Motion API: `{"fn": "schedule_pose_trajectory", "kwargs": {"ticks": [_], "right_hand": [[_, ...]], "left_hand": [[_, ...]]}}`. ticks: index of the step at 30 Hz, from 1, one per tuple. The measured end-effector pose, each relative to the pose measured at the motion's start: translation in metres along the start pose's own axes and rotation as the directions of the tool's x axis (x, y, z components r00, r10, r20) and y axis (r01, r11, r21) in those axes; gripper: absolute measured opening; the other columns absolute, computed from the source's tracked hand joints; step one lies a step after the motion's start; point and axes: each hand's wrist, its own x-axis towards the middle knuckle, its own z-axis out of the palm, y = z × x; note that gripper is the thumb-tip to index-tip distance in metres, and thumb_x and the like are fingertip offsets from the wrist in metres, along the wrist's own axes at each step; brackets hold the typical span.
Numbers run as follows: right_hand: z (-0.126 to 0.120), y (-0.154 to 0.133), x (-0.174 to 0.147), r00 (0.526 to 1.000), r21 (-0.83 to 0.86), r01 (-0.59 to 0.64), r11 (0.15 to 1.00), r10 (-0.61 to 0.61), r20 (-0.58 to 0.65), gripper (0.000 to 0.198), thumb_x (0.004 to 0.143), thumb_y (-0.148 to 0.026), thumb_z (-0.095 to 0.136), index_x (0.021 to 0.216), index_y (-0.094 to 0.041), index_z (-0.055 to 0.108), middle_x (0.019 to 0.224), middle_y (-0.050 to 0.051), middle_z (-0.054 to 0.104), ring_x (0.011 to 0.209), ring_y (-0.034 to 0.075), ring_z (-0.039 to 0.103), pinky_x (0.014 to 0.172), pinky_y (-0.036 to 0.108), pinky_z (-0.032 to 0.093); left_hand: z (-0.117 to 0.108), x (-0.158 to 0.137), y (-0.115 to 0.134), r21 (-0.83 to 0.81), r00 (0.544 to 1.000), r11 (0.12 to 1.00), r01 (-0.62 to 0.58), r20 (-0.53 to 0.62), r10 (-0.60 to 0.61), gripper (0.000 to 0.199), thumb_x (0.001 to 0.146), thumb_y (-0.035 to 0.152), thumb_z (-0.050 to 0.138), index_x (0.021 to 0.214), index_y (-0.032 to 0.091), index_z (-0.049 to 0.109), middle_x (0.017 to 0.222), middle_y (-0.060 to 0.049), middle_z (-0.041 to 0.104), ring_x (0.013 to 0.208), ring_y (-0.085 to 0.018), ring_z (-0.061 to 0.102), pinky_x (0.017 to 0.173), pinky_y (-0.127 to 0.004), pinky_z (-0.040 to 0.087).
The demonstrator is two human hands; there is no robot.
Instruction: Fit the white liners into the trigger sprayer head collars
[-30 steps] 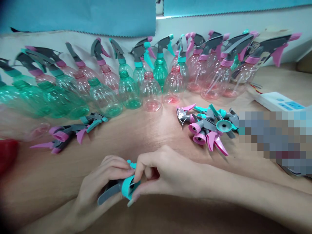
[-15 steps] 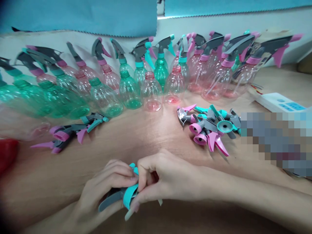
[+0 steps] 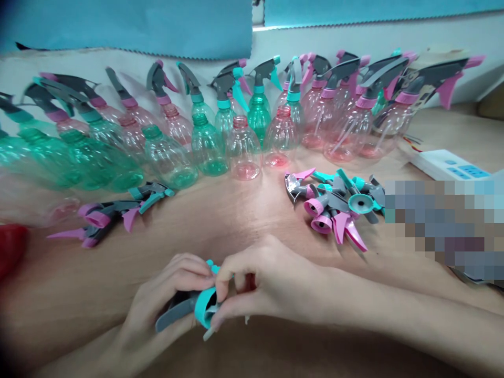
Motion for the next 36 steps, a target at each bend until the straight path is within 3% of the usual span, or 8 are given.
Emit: {"fn": "schedule_pose_trajectory", "kwargs": {"ticks": [5, 11, 17, 21, 26, 31, 36], "right_hand": [[0.002, 0.003, 0.0, 0.984, -0.125, 0.121, 0.985, -0.135, -0.113, 0.017, 0.071, -0.025, 0.077, 0.081, -0.013, 0.07, 0.057, -0.006, 0.055, 0.046, 0.004, 0.04, 0.044, 0.015, 0.035], [0.005, -0.002, -0.001, 0.97, -0.241, 0.195, 0.951, -0.223, -0.097, 0.007, 0.084, -0.021, 0.065, 0.085, -0.015, 0.068, 0.068, -0.001, 0.064, 0.057, 0.007, 0.054, 0.055, 0.017, 0.043], [0.007, -0.006, -0.007, 0.866, -0.382, 0.386, 0.84, -0.473, -0.164, 0.012, 0.089, -0.015, 0.057, 0.077, -0.013, 0.059, 0.065, 0.001, 0.061, 0.058, 0.009, 0.054, 0.053, 0.02, 0.042], [0.002, -0.009, -0.007, 0.834, -0.49, 0.381, 0.784, -0.52, -0.184, 0.019, 0.089, -0.012, 0.055, 0.07, -0.016, 0.05, 0.057, -0.002, 0.048, 0.051, 0.009, 0.044, 0.047, 0.023, 0.034], [0.005, -0.004, -0.003, 0.791, -0.54, 0.392, 0.745, -0.573, -0.216, 0.017, 0.086, -0.012, 0.058, 0.072, -0.016, 0.051, 0.055, -0.004, 0.047, 0.049, 0.009, 0.042, 0.045, 0.023, 0.032], [0.014, -0.002, -0.001, 0.779, -0.456, 0.349, 0.819, -0.524, -0.345, 0.017, 0.081, -0.012, 0.065, 0.068, -0.016, 0.056, 0.051, -0.006, 0.051, 0.044, 0.005, 0.044, 0.044, 0.019, 0.035], [0.016, 0.0, 0.0, 0.917, -0.034, 0.206, 0.978, -0.205, -0.343, 0.013, 0.081, -0.022, 0.068, 0.073, -0.012, 0.068, 0.061, 0.003, 0.071, 0.048, 0.009, 0.061, 0.043, 0.017, 0.046]], "left_hand": [[-0.001, -0.003, -0.001, -0.044, 0.998, 0.997, 0.062, -0.01, -0.063, 0.015, 0.089, 0.03, 0.059, 0.1, 0.019, 0.059, 0.089, -0.005, 0.063, 0.081, -0.018, 0.06, 0.071, -0.03, 0.047], [0.002, -0.004, -0.004, -0.114, 0.99, 0.986, 0.123, -0.051, -0.13, 0.02, 0.087, 0.027, 0.063, 0.106, 0.022, 0.058, 0.09, -0.005, 0.062, 0.082, -0.018, 0.059, 0.07, -0.029, 0.047], [0.002, -0.008, -0.005, -0.212, 0.972, 0.959, 0.188, -0.103, -0.213, 0.022, 0.086, 0.022, 0.064, 0.107, 0.024, 0.058, 0.093, -0.002, 0.061, 0.084, -0.015, 0.06, 0.071, -0.026, 0.048], [0.003, -0.007, -0.004, -0.217, 0.969, 0.96, 0.179, -0.132, -0.21, 0.02, 0.086, 0.021, 0.064, 0.106, 0.023, 0.059, 0.092, -0.003, 0.061, 0.083, -0.015, 0.06, 0.07, -0.025, 0.048], [0.004, -0.003, -0.003, -0.223, 0.98, 0.97, 0.095, -0.151, -0.131, 0.023, 0.084, 0.024, 0.067, 0.106, 0.021, 0.06, 0.084, -0.004, 0.063, 0.076, -0.016, 0.06, 0.063, -0.025, 0.049], [0.005, -0.002, -0.001, -0.271, 0.977, 0.958, 0.097, -0.16, -0.145, 0.025, 0.083, 0.025, 0.068, 0.106, 0.021, 0.06, 0.081, -0.005, 0.064, 0.074, -0.017, 0.06, 0.06, -0.025, 0.051], [0.006, -0.006, -0.004, -0.291, 0.976, 0.951, 0.1, -0.159, -0.151, 0.023, 0.084, 0.024, 0.066, 0.106, 0.021, 0.059, 0.084, -0.004, 0.062, 0.077, -0.017, 0.06, 0.062, -0.027, 0.051]]}}
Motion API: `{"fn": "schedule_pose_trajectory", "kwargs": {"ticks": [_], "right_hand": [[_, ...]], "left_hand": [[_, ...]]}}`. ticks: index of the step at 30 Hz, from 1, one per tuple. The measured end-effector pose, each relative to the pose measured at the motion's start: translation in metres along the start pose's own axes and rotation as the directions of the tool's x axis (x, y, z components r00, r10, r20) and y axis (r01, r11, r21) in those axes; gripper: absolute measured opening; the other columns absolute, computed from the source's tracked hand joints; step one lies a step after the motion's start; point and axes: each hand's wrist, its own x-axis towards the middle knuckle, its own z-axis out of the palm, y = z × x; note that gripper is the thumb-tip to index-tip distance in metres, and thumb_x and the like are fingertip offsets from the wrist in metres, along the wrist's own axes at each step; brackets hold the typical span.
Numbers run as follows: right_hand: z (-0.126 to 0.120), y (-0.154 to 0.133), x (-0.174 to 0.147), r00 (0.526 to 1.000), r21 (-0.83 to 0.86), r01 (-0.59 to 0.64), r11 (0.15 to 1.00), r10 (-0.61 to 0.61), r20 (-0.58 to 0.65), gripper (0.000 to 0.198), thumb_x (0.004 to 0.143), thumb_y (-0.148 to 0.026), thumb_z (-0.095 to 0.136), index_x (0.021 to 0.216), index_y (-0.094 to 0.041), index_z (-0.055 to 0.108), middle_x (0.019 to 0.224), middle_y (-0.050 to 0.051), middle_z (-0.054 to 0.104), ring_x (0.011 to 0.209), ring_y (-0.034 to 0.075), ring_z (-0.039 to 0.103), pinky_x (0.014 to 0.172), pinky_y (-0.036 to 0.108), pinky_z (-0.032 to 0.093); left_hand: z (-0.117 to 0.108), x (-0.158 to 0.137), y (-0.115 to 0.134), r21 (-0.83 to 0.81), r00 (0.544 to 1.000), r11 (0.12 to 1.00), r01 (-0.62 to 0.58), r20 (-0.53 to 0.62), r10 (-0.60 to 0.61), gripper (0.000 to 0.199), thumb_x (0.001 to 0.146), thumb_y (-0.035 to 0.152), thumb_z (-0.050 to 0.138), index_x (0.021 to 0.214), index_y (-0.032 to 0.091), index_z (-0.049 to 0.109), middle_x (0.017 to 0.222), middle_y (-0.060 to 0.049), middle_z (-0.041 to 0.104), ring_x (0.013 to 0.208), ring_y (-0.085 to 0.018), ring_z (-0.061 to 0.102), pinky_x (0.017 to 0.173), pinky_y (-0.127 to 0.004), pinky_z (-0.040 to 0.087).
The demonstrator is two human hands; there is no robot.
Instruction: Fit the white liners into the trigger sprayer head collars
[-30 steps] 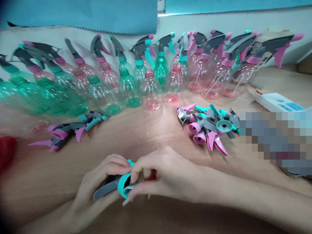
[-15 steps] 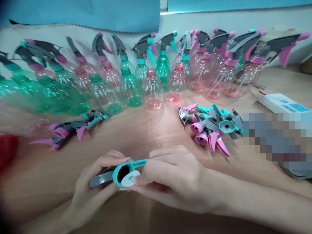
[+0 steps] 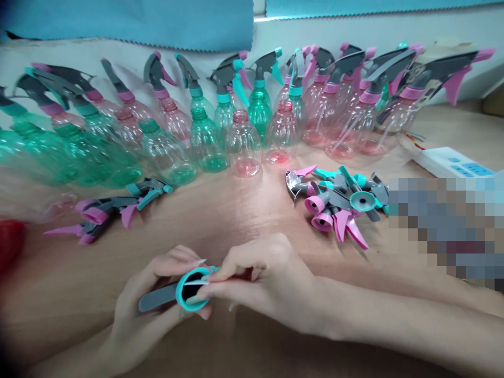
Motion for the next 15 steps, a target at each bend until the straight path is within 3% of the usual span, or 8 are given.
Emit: {"fn": "schedule_pose_trajectory", "kwargs": {"ticks": [3, 8, 10, 12, 15], "right_hand": [[-0.002, 0.003, 0.0, 0.999, 0.04, 0.016, 0.999, -0.017, 0.043, 0.01, 0.081, -0.02, 0.068, 0.078, -0.011, 0.071, 0.067, 0.004, 0.073, 0.054, 0.009, 0.065, 0.048, 0.016, 0.049], [-0.008, -0.002, 0.0, 0.964, -0.248, 0.258, 0.934, -0.231, 0.132, 0.018, 0.09, -0.017, 0.056, 0.095, -0.007, 0.071, 0.067, 0.006, 0.071, 0.054, 0.01, 0.058, 0.051, 0.02, 0.046], [-0.01, -0.007, 0.001, 0.952, -0.264, 0.288, 0.921, -0.243, 0.188, 0.022, 0.092, -0.016, 0.051, 0.093, -0.005, 0.071, 0.066, 0.007, 0.069, 0.054, 0.011, 0.056, 0.05, 0.022, 0.044], [-0.012, -0.012, 0.003, 0.963, -0.235, 0.192, 0.953, -0.136, 0.232, 0.029, 0.093, -0.019, 0.048, 0.085, -0.005, 0.072, 0.064, 0.008, 0.068, 0.055, 0.012, 0.057, 0.051, 0.023, 0.044], [-0.011, -0.018, 0.004, 0.963, -0.087, -0.103, 0.991, 0.121, 0.241, 0.027, 0.092, -0.024, 0.053, 0.084, -0.008, 0.074, 0.069, 0.007, 0.07, 0.059, 0.011, 0.061, 0.052, 0.02, 0.047]], "left_hand": [[0.0, -0.001, 0.0, 0.027, 1.0, 1.0, -0.004, 0.001, 0.004, 0.023, 0.085, 0.024, 0.066, 0.107, 0.023, 0.059, 0.086, -0.004, 0.061, 0.078, -0.017, 0.059, 0.064, -0.029, 0.05], [0.0, -0.001, 0.001, 0.011, 1.0, 1.0, 0.022, -0.006, -0.022, 0.023, 0.085, 0.025, 0.065, 0.106, 0.024, 0.059, 0.086, -0.004, 0.059, 0.078, -0.017, 0.058, 0.064, -0.029, 0.049], [-0.001, -0.002, 0.001, 0.016, 1.0, 1.0, 0.005, 0.006, -0.005, 0.024, 0.085, 0.025, 0.065, 0.108, 0.024, 0.058, 0.089, -0.005, 0.059, 0.079, -0.018, 0.059, 0.064, -0.03, 0.05], [-0.002, -0.004, 0.001, 0.013, 1.0, 1.0, -0.003, 0.025, 0.003, 0.025, 0.086, 0.024, 0.065, 0.11, 0.024, 0.058, 0.089, -0.005, 0.058, 0.079, -0.018, 0.059, 0.065, -0.031, 0.051], [-0.003, -0.006, 0.0, 0.015, 1.0, 1.0, 0.008, 0.027, -0.009, 0.024, 0.086, 0.025, 0.064, 0.11, 0.024, 0.058, 0.088, -0.005, 0.058, 0.078, -0.018, 0.059, 0.064, -0.031, 0.051]]}}
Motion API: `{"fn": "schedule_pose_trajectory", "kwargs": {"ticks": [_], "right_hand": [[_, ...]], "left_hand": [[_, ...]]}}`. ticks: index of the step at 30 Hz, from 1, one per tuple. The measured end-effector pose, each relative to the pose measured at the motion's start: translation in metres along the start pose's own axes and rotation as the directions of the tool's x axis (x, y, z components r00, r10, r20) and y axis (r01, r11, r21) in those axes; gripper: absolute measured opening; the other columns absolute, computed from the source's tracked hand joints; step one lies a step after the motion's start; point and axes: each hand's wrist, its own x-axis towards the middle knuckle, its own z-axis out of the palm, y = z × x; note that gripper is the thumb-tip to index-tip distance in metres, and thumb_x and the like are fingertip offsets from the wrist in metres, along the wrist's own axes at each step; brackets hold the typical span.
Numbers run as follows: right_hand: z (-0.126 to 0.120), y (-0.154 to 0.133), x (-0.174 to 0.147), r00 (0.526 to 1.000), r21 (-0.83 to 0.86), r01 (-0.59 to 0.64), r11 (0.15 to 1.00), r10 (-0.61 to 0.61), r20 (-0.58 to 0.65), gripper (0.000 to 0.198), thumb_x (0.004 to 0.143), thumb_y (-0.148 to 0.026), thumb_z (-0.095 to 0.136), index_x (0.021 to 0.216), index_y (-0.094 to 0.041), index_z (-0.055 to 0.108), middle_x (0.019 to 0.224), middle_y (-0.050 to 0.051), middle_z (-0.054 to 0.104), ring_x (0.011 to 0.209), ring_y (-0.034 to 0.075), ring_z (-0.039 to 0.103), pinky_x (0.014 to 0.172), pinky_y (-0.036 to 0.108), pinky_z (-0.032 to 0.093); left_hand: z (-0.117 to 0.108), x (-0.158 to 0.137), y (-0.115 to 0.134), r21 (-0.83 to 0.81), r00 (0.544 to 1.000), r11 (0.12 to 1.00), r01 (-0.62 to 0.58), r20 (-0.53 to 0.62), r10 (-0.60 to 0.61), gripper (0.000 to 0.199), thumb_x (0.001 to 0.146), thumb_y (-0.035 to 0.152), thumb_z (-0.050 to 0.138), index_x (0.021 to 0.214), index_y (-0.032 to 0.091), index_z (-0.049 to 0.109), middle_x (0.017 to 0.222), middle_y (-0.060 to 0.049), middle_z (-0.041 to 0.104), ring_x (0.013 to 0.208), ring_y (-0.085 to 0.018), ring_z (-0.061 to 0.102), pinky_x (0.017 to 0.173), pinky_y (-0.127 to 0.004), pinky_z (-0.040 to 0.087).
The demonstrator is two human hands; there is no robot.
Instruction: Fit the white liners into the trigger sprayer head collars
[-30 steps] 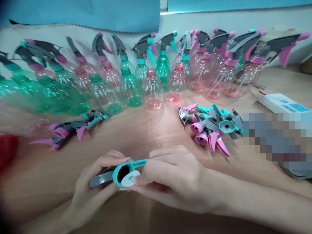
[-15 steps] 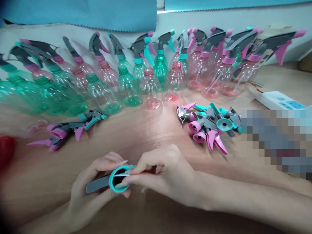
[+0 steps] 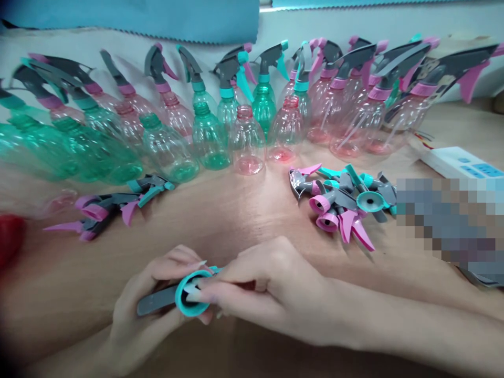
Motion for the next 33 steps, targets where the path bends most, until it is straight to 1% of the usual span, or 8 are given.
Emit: {"fn": "schedule_pose_trajectory", "kwargs": {"ticks": [4, 10, 13, 18, 21, 26, 30, 33], "right_hand": [[0.003, 0.0, 0.0, 0.984, 0.287, -0.171, 0.942, 0.179, -0.002, 0.017, 0.084, -0.021, 0.064, 0.097, -0.017, 0.074, 0.077, 0.004, 0.074, 0.062, 0.009, 0.066, 0.056, 0.016, 0.052], [0.0, 0.005, 0.005, 0.949, 0.391, -0.311, 0.866, 0.302, 0.087, 0.014, 0.077, -0.025, 0.072, 0.088, -0.016, 0.074, 0.075, 0.004, 0.075, 0.066, 0.011, 0.069, 0.062, 0.017, 0.054], [-0.005, 0.003, 0.007, 0.955, 0.366, -0.298, 0.882, 0.272, 0.121, 0.015, 0.079, -0.025, 0.07, 0.089, -0.015, 0.073, 0.079, 0.005, 0.075, 0.072, 0.013, 0.07, 0.065, 0.019, 0.054], [-0.017, -0.012, 0.008, 0.974, 0.065, -0.115, 0.991, 0.099, 0.205, 0.017, 0.088, -0.018, 0.059, 0.095, -0.013, 0.073, 0.089, 0.004, 0.074, 0.079, 0.011, 0.068, 0.073, 0.017, 0.052], [-0.022, -0.017, 0.009, 0.942, 0.066, -0.177, 0.982, 0.15, 0.3, 0.02, 0.091, -0.02, 0.055, 0.099, -0.014, 0.071, 0.089, 0.003, 0.074, 0.077, 0.011, 0.068, 0.073, 0.019, 0.053], [-0.017, -0.016, 0.007, 0.94, 0.171, -0.294, 0.94, 0.252, 0.232, 0.024, 0.093, -0.031, 0.052, 0.098, -0.018, 0.071, 0.08, 0.0, 0.073, 0.06, 0.008, 0.066, 0.053, 0.015, 0.05], [-0.008, -0.013, 0.003, 0.997, -0.22, 0.007, 0.975, 0.011, 0.079, 0.021, 0.092, -0.024, 0.053, 0.1, -0.018, 0.071, 0.069, 0.001, 0.069, 0.056, 0.01, 0.062, 0.049, 0.019, 0.046], [-0.002, -0.009, -0.002, 0.939, -0.579, 0.318, 0.751, -0.334, 0.083, 0.026, 0.093, -0.016, 0.045, 0.1, -0.008, 0.069, 0.07, 0.008, 0.07, 0.057, 0.016, 0.062, 0.051, 0.028, 0.047]], "left_hand": [[0.0, 0.001, -0.001, 0.007, 1.0, 1.0, -0.004, -0.006, 0.004, 0.026, 0.085, 0.024, 0.065, 0.11, 0.025, 0.058, 0.089, -0.004, 0.058, 0.08, -0.018, 0.059, 0.065, -0.031, 0.05], [0.0, 0.002, 0.001, 0.031, 0.999, 0.999, -0.03, 0.011, 0.03, 0.025, 0.086, 0.025, 0.063, 0.11, 0.026, 0.058, 0.089, -0.005, 0.058, 0.079, -0.018, 0.058, 0.064, -0.031, 0.049], [0.0, 0.003, 0.002, 0.043, 0.999, 0.998, -0.041, 0.008, 0.04, 0.025, 0.085, 0.024, 0.065, 0.11, 0.025, 0.058, 0.088, -0.004, 0.058, 0.08, -0.018, 0.058, 0.065, -0.031, 0.049], [0.001, 0.004, 0.003, 0.02, 0.999, 0.999, -0.042, 0.028, 0.042, 0.028, 0.083, 0.02, 0.067, 0.11, 0.025, 0.058, 0.088, -0.004, 0.059, 0.078, -0.018, 0.058, 0.063, -0.031, 0.051], [0.001, 0.004, 0.003, 0.012, 0.997, 0.999, -0.043, 0.057, 0.042, 0.029, 0.084, 0.019, 0.065, 0.111, 0.025, 0.058, 0.089, -0.006, 0.06, 0.079, -0.019, 0.059, 0.064, -0.032, 0.052], [-0.001, 0.004, 0.0, 0.012, 1.0, 1.0, -0.011, 0.008, 0.011, 0.023, 0.085, 0.024, 0.065, 0.108, 0.025, 0.059, 0.088, -0.005, 0.059, 0.079, -0.019, 0.06, 0.062, -0.03, 0.052], [-0.001, 0.0, -0.002, -0.019, 1.0, 0.999, 0.026, 0.007, -0.026, 0.027, 0.083, 0.024, 0.067, 0.109, 0.026, 0.059, 0.09, -0.004, 0.058, 0.081, -0.019, 0.059, 0.065, -0.031, 0.051], [0.0, 0.0, -0.001, -0.022, 0.999, 0.999, 0.033, -0.006, -0.033, 0.028, 0.083, 0.022, 0.067, 0.11, 0.025, 0.059, 0.089, -0.003, 0.059, 0.082, -0.018, 0.058, 0.068, -0.03, 0.05]]}}
